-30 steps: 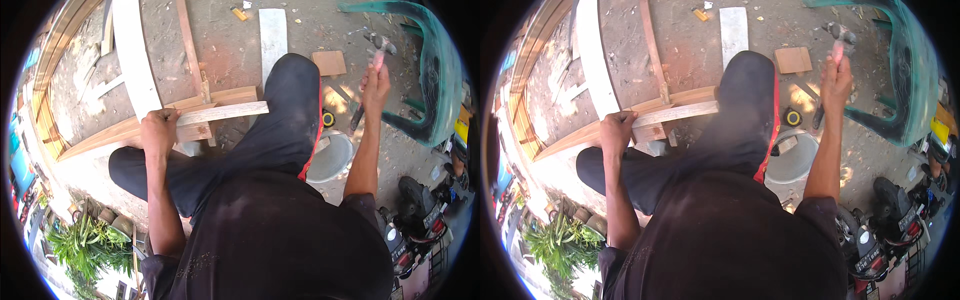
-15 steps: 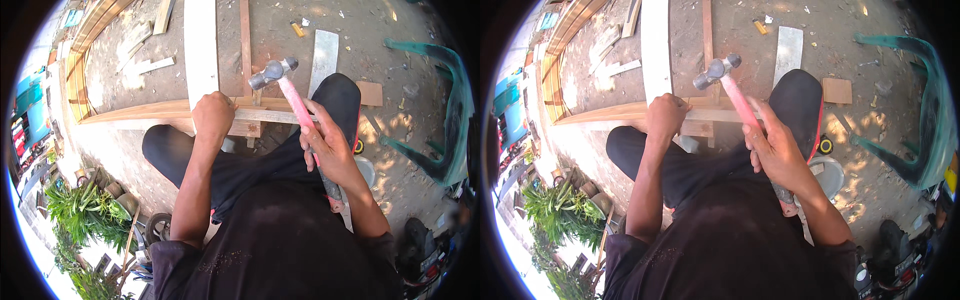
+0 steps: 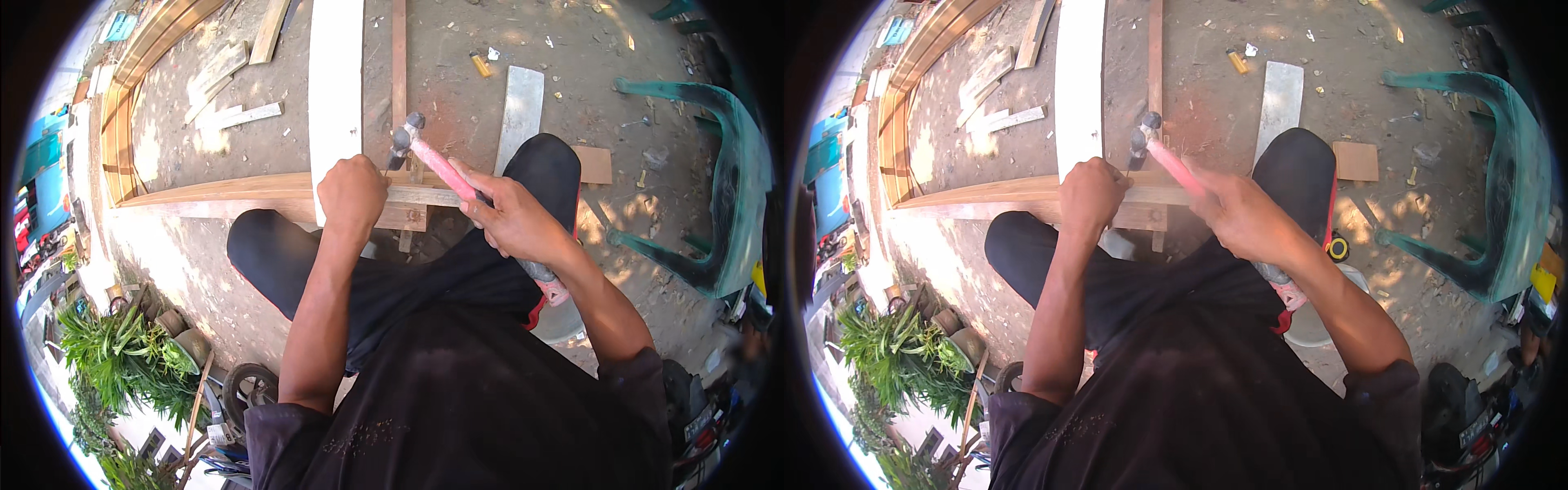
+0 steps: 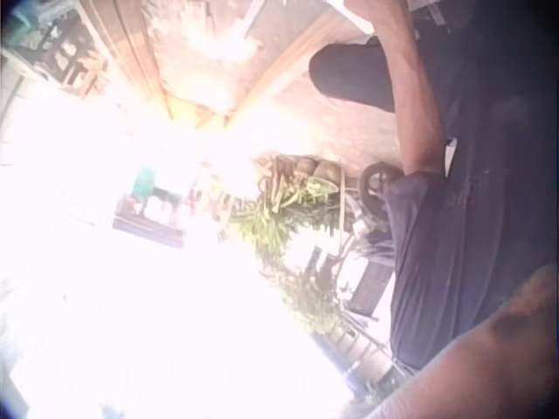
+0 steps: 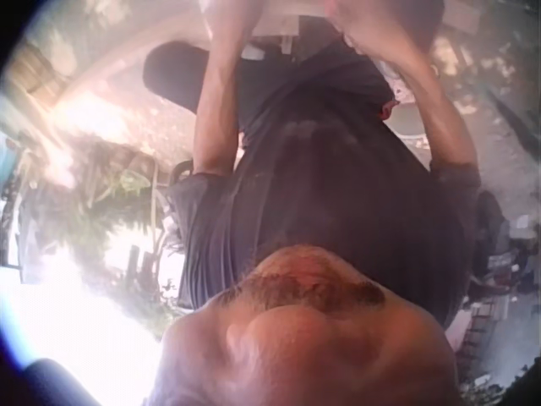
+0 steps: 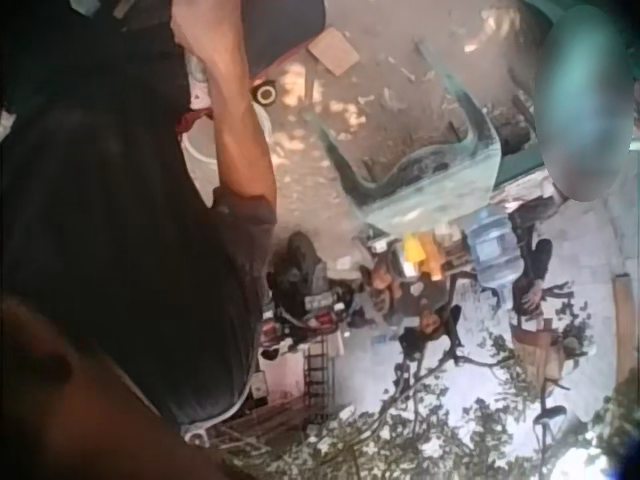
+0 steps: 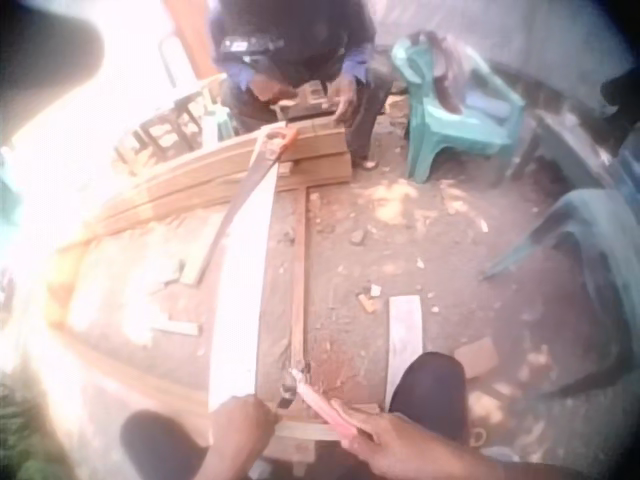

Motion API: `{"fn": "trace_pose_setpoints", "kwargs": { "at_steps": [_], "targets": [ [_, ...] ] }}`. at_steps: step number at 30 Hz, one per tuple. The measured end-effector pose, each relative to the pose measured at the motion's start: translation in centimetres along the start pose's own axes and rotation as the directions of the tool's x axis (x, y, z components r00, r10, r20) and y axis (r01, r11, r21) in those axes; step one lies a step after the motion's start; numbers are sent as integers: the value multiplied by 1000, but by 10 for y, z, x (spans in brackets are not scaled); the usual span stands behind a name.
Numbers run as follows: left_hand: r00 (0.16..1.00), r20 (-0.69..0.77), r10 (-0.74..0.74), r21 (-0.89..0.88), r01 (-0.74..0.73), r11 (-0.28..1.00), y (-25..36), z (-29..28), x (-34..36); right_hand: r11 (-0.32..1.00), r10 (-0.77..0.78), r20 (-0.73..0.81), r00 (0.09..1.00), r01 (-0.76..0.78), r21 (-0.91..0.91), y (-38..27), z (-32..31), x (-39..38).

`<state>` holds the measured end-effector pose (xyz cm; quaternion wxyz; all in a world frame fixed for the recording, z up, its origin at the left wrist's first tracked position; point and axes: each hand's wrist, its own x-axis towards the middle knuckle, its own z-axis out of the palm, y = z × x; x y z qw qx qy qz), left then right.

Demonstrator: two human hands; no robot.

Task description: The person measures and marks a wooden board, then hammers a nail into a wooden frame while another person assists by holding the components.

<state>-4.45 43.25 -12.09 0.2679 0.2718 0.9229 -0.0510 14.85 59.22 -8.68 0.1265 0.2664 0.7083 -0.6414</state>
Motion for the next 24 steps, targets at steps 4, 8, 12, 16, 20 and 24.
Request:
{"fn": "trace_pose_setpoints", "kwargs": {
  "at_steps": [4, 8, 12, 16, 20, 24],
  "targets": [
    [1000, -1, -9, 33, 9, 999, 4, -3, -2, 999, 19, -47, 999, -17, 49, -9, -8, 3],
    [1000, -17, 26, 35, -26, 999, 3, -1, 0, 999, -54, -132, 990, 54, 0, -2, -2, 6],
    [1000, 26, -12, 21, 12, 1000, 2, -3, 3, 998, -8, 26, 1000, 7, 55, 7, 7, 1],
    [1000, 9, -1, 36, 1, 999, 7, -8, -2, 978, 39, -180, 983, 0, 211, 3, 8, 2],
    [998, 48, 26, -3, -26, 1000, -1, -6, 2, 994, 49, 36, 998, -53, 92, 6, 10, 4],
    [970, -224, 97, -381, -178, 907, -33, -17, -12, 962, 108, 61, 992, -120, 247, -2, 2, -6]
  ]
}}
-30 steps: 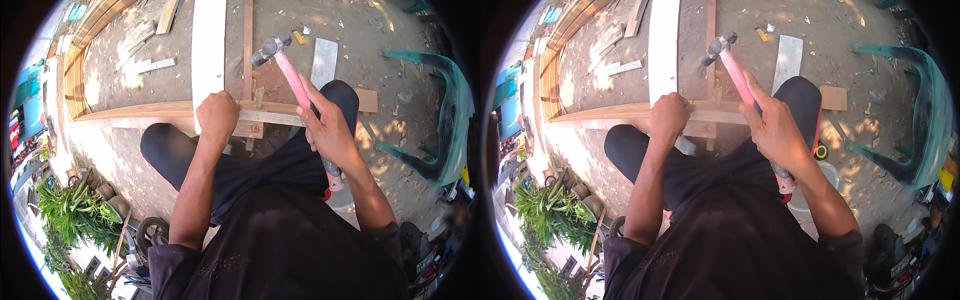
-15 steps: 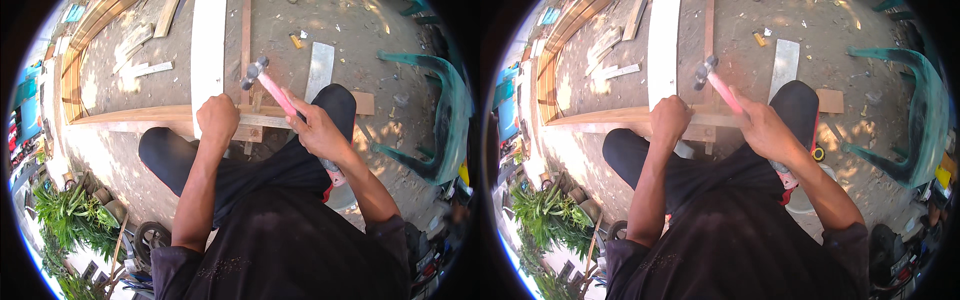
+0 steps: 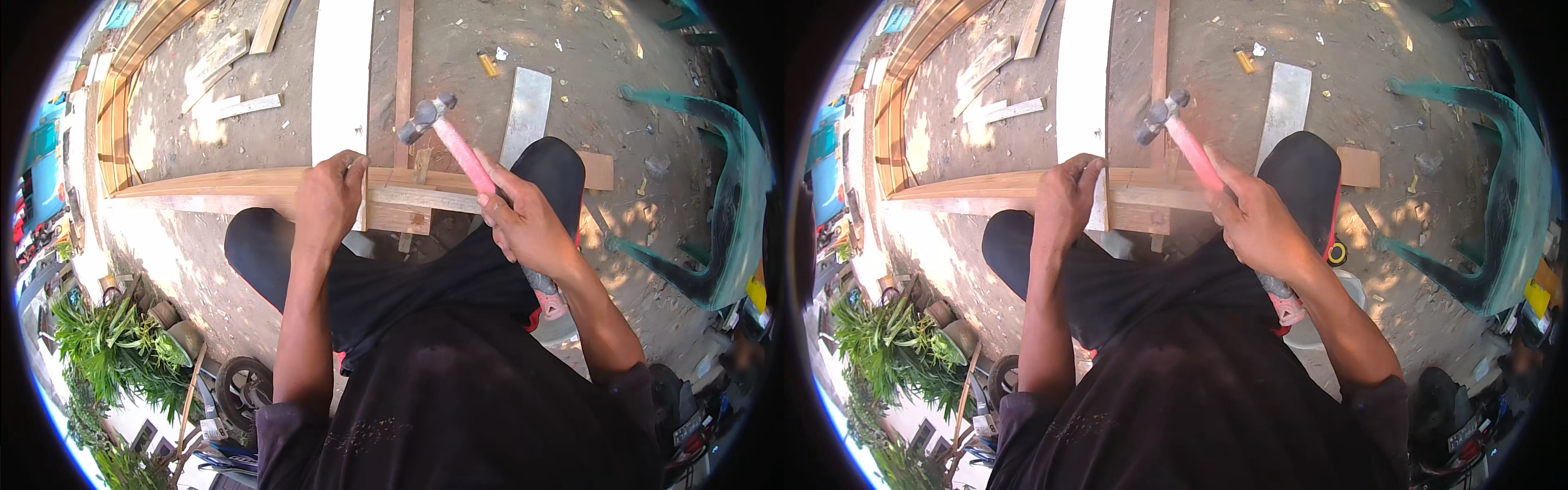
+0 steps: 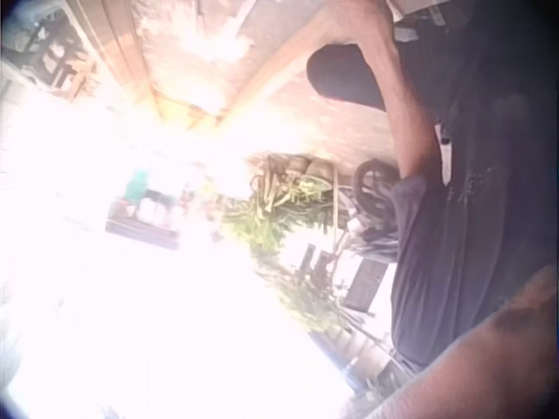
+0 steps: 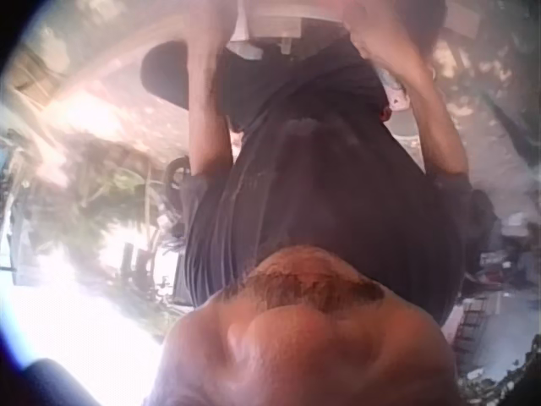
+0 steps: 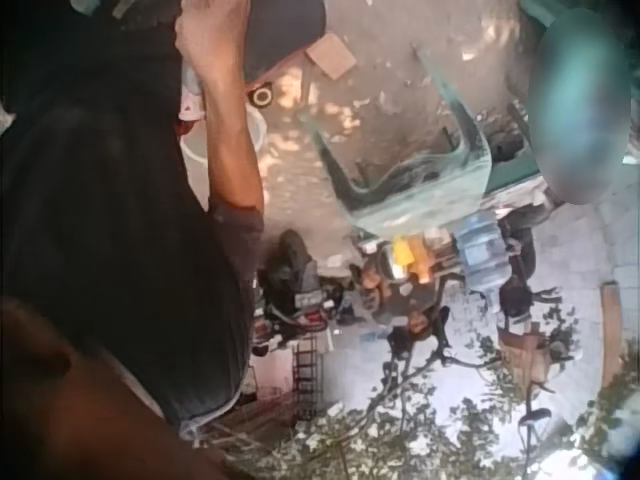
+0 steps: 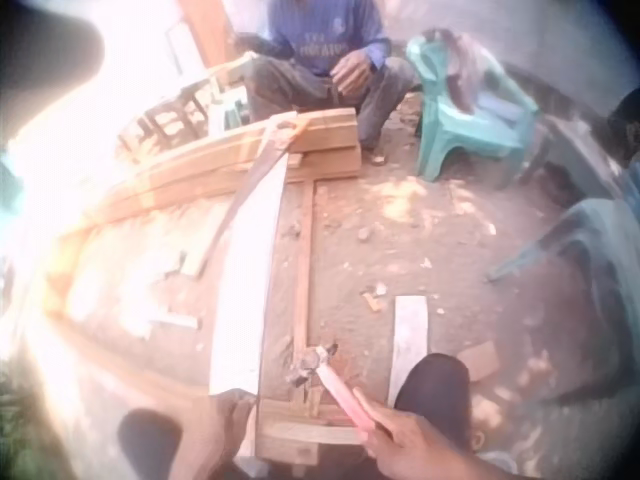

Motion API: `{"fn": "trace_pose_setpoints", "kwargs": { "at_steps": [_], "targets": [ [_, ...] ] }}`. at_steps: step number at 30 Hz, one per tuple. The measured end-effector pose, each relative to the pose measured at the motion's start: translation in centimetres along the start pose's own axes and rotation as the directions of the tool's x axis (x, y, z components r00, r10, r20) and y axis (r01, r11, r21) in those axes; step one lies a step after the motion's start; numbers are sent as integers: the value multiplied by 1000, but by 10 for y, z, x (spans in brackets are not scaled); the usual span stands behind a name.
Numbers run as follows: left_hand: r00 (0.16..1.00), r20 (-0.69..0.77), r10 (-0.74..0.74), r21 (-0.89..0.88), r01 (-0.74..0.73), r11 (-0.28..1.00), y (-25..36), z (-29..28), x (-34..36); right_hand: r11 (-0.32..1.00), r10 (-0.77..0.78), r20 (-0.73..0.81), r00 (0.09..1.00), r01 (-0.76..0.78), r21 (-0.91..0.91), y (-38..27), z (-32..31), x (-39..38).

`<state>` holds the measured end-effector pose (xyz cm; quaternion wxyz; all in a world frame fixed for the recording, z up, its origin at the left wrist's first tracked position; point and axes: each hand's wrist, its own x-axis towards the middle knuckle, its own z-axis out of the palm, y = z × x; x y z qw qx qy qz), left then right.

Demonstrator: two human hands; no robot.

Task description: The person measures and marks a wooden board, then hammers a nail into a wooden frame while another person assists by holding the components.

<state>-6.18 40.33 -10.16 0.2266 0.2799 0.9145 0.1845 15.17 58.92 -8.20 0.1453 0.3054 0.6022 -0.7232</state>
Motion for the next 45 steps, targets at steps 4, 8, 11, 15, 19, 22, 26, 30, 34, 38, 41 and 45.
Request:
{"fn": "trace_pose_setpoints", "kwargs": {
  "at_steps": [4, 8, 11, 15, 19, 22, 26, 30, 34, 38, 41, 45],
  "targets": [
    [996, -54, -70, -27, 68, 997, -57, -61, -3, 996, 24, -220, 975, -5, 86, -23, -4, -23],
    [918, 391, 61, 192, -147, 970, -85, -81, 8, 990, 118, -86, 989, -110, 84, -33, -10, -29],
    [856, 494, 149, 260, -309, 915, -97, -71, 18, 990, 137, -44, 990, -135, 49, -31, 1, -21],
    [766, 623, 157, 41, -232, 972, -110, -64, 42, 983, 181, -80, 980, -177, 58, -30, 19, -12],
    [632, 774, 49, -122, 72, 990, -120, -64, 56, 981, 196, 14, 981, -196, 2, -41, 21, -8],
    [544, 839, 2, -155, 235, 959, -116, -67, 70, 971, 231, -87, 969, -235, -36, -58, 10, -9],
    [530, 846, 56, -308, 400, 864, -129, -54, 68, 992, 106, -436, 894, -126, -16, -69, 12, -3],
    [551, 833, 41, -279, 356, 892, -115, -56, 67, 970, 229, -289, 930, -242, -12, -62, 25, -4],
    [557, 829, 43, -242, 289, 926, -121, -51, 72, 955, 290, -138, 947, -295, -20, -73, 27, 1],
    [564, 822, 72, -268, 272, 924, -123, -51, 69, 996, 58, -529, 847, -82, -22, -73, 16, 12],
    [559, 820, 126, -333, 287, 898, -132, -45, 68, 993, 72, -482, 873, -110, -50, -59, 30, 4],
    [533, 839, 110, -298, 281, 912, -124, -49, 75, 953, 294, -143, 945, -302, -34, -62, 28, 7]
  ]
}}
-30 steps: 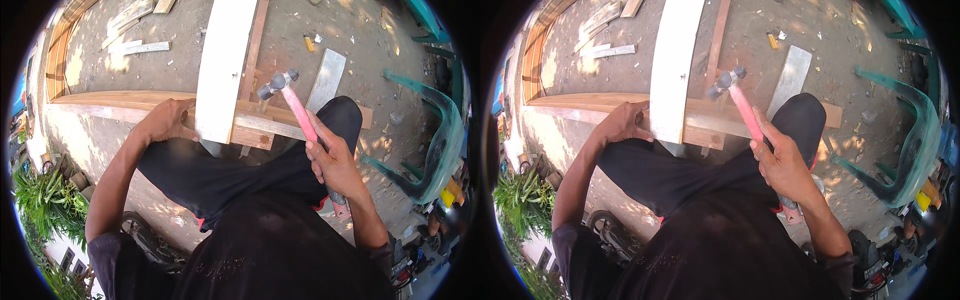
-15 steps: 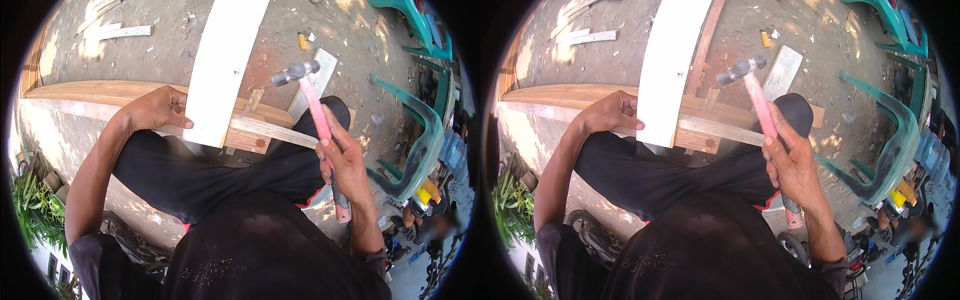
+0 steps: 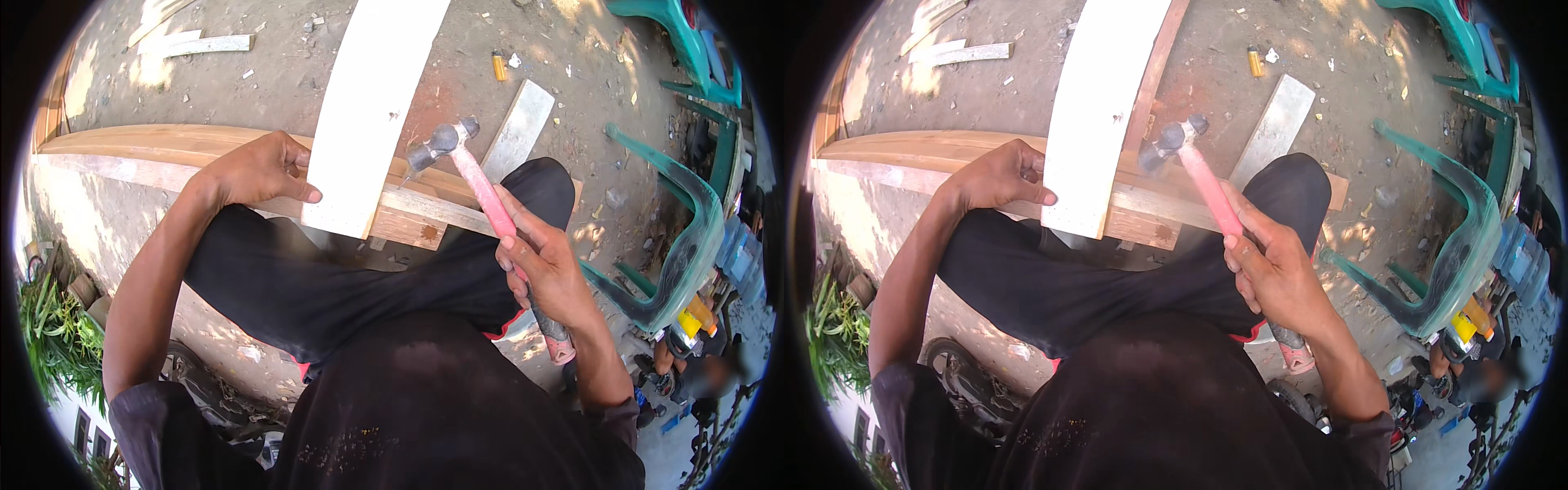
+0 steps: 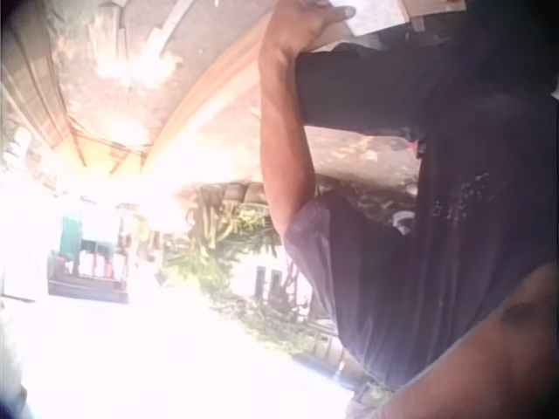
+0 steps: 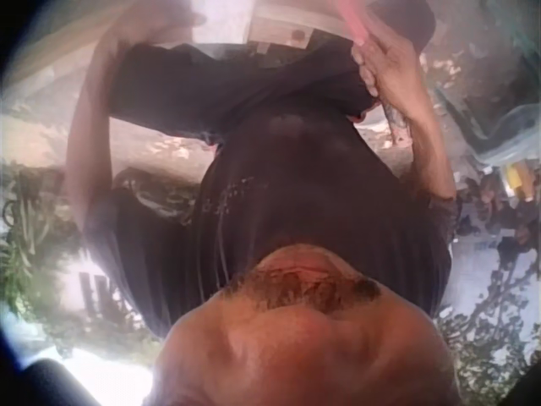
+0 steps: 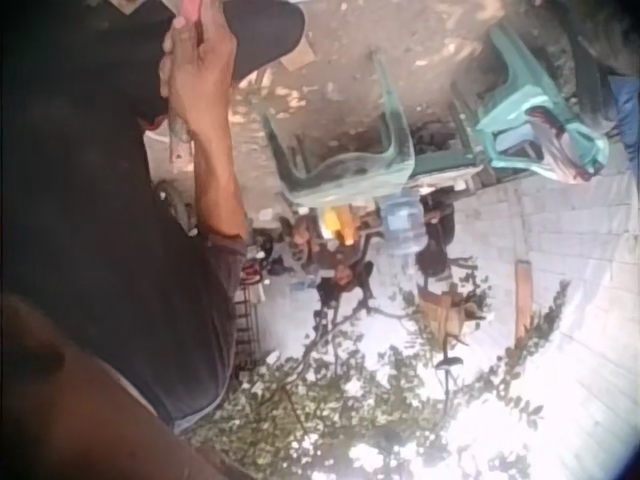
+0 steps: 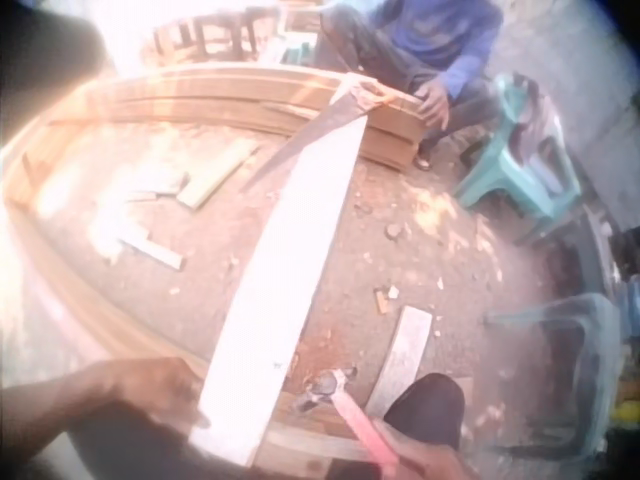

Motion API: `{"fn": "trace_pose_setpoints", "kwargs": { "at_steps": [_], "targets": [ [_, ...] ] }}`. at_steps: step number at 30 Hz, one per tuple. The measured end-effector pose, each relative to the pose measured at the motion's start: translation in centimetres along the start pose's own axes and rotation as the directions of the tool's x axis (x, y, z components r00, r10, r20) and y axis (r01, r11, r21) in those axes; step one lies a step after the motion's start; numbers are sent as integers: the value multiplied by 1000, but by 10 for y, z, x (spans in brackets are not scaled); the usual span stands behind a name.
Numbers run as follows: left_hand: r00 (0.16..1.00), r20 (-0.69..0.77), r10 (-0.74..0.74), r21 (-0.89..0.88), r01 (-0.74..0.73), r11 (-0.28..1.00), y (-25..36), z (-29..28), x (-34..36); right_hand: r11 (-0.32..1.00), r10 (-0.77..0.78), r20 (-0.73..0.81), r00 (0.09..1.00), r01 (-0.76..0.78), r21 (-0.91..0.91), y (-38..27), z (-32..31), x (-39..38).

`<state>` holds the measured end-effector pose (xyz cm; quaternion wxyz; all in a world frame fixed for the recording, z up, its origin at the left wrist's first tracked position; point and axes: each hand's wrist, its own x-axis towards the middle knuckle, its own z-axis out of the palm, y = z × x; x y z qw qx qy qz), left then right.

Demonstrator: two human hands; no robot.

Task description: The person measures and marks a wooden board, then hammers a nail into a wooden frame while another person assists by holding the components.

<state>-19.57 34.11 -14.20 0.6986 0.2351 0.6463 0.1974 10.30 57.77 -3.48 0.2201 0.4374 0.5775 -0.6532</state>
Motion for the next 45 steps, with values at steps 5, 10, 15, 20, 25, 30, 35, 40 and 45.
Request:
{"fn": "trace_pose_setpoints", "kwargs": {
  "at_steps": [5, 10, 15, 20, 25, 30, 35, 40, 45],
  "targets": [
    [999, -20, -49, 56, 50, 997, -3, 1, -1, 966, -243, -491, 836, 255, -44, -11, -6, 4],
    [999, 4, 31, -11, -31, 999, -3, 0, 2, 994, -17, 109, 994, 29, -105, 2, 8, -12],
    [1000, -19, 18, -17, -18, 1000, -6, 3, -3, 995, -97, -111, 989, 95, -21, -19, -4, -4],
    [1000, -5, 15, 11, -15, 1000, 2, 2, 1, 979, -183, -384, 905, 204, 14, -3, 10, -7],
    [1000, -27, -12, 42, 13, 999, 3, 0, -4, 997, -61, -86, 994, 57, -52, -9, 1, -2],
    [999, 2, 34, -15, -34, 999, -7, -1, 1, 927, -312, -611, 728, 374, -27, -19, -9, 12],
    [1000, -30, 2, 44, -1, 999, -1, 3, -6, 991, -35, 34, 999, 40, -131, -4, 10, -7],
    [998, -54, 33, 82, -29, 996, -6, 4, 0, 956, -289, -432, 854, 282, -80, -19, -9, 12],
    [999, -26, 29, 67, -27, 997, -8, 1, 2, 964, -13, 199, 980, 65, -258, 2, 11, 1]
  ]
}}
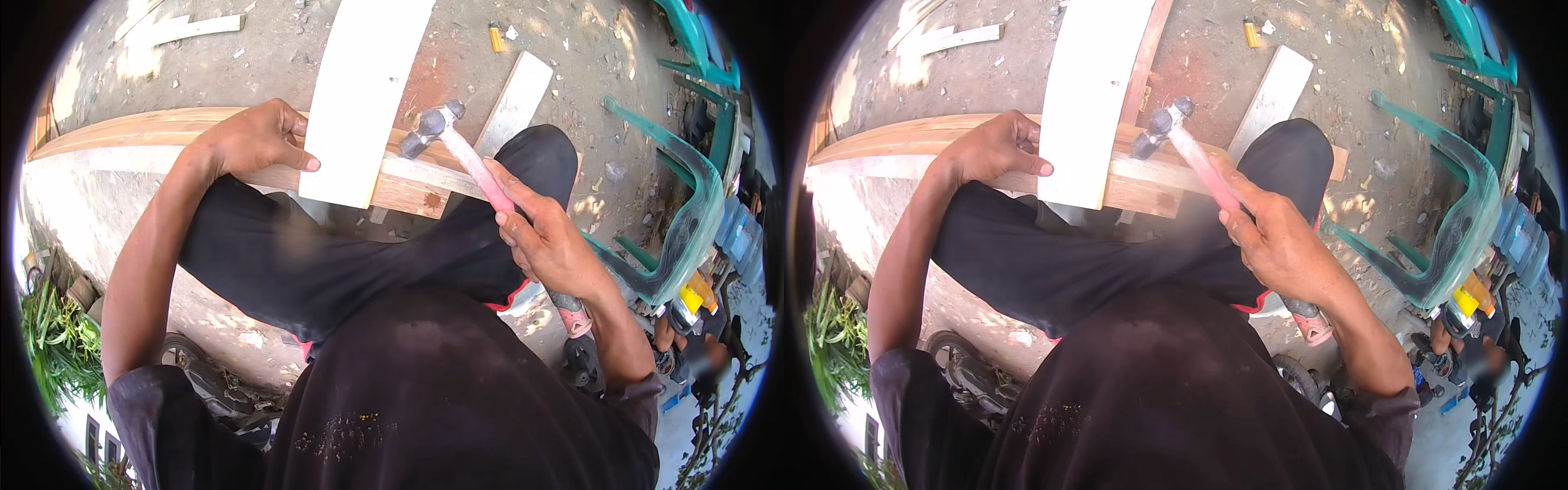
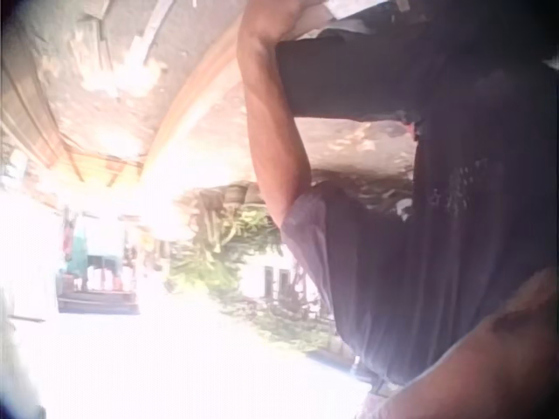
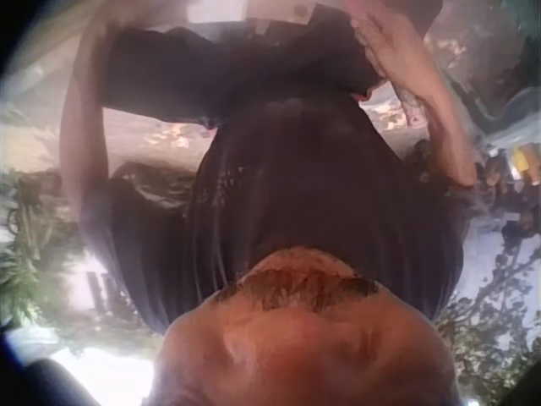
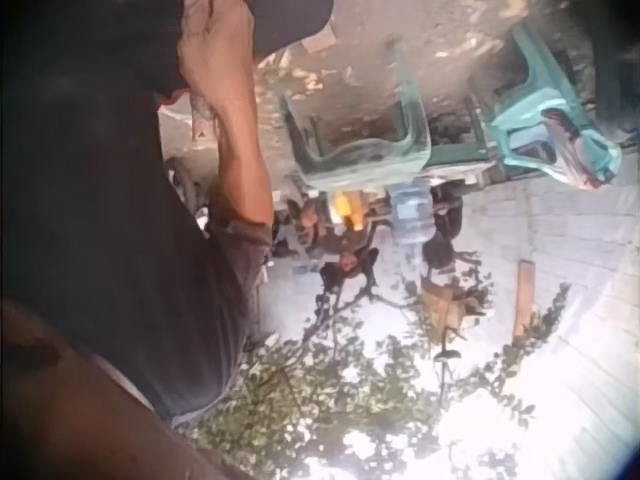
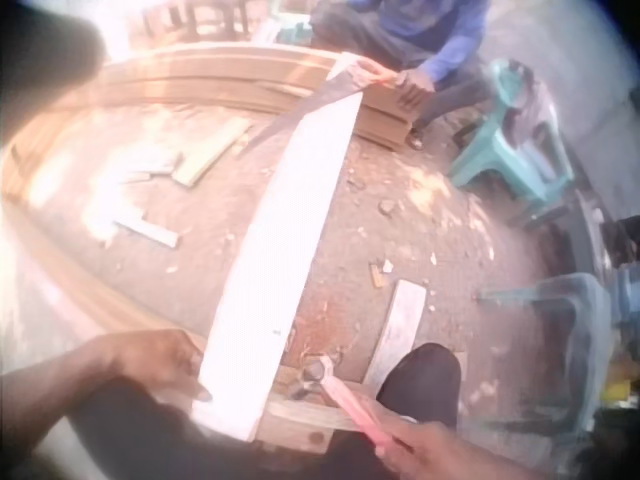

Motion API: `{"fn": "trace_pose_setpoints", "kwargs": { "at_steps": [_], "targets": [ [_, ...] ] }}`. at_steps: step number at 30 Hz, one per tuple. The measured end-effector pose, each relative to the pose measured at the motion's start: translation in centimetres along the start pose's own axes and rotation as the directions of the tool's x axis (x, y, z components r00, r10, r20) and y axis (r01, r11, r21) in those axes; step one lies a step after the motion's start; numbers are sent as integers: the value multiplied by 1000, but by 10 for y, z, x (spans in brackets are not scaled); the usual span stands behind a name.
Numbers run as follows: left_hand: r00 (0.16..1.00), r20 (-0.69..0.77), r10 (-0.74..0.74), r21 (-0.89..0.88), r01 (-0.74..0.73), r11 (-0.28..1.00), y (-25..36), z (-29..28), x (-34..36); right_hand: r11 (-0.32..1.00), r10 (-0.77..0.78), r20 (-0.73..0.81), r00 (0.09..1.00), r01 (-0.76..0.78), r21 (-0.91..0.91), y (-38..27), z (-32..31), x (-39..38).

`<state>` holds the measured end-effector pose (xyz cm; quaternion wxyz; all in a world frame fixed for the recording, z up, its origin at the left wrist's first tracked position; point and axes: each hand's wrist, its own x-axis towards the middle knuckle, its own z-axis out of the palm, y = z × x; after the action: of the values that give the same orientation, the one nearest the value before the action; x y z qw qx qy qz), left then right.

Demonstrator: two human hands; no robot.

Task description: The person measures and marks a wooden board, then hammers a nail into a wooden frame while another person assists by holding the components.

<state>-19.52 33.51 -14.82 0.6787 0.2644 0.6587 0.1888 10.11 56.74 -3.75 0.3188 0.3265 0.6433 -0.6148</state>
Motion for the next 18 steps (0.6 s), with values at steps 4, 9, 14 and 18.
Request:
{"fn": "trace_pose_setpoints", "kwargs": {
  "at_steps": [4, 9, 14, 18],
  "targets": [
    [999, -12, -45, 8, 45, 999, 9, 5, -5, 985, 88, -172, 981, -59, 164, -16, -26, -1],
    [999, -2, -38, 25, 39, 999, 6, 3, -4, 993, -77, -524, 849, 114, 39, -5, -16, 5],
    [999, -1, -40, 51, 40, 998, 11, 2, -8, 998, -30, -127, 991, 36, 51, -13, -18, 3],
    [998, -48, 29, 18, -28, 999, -1, 3, -4, 976, -119, -515, 849, 197, 98, -15, -18, 21]
  ]
}}
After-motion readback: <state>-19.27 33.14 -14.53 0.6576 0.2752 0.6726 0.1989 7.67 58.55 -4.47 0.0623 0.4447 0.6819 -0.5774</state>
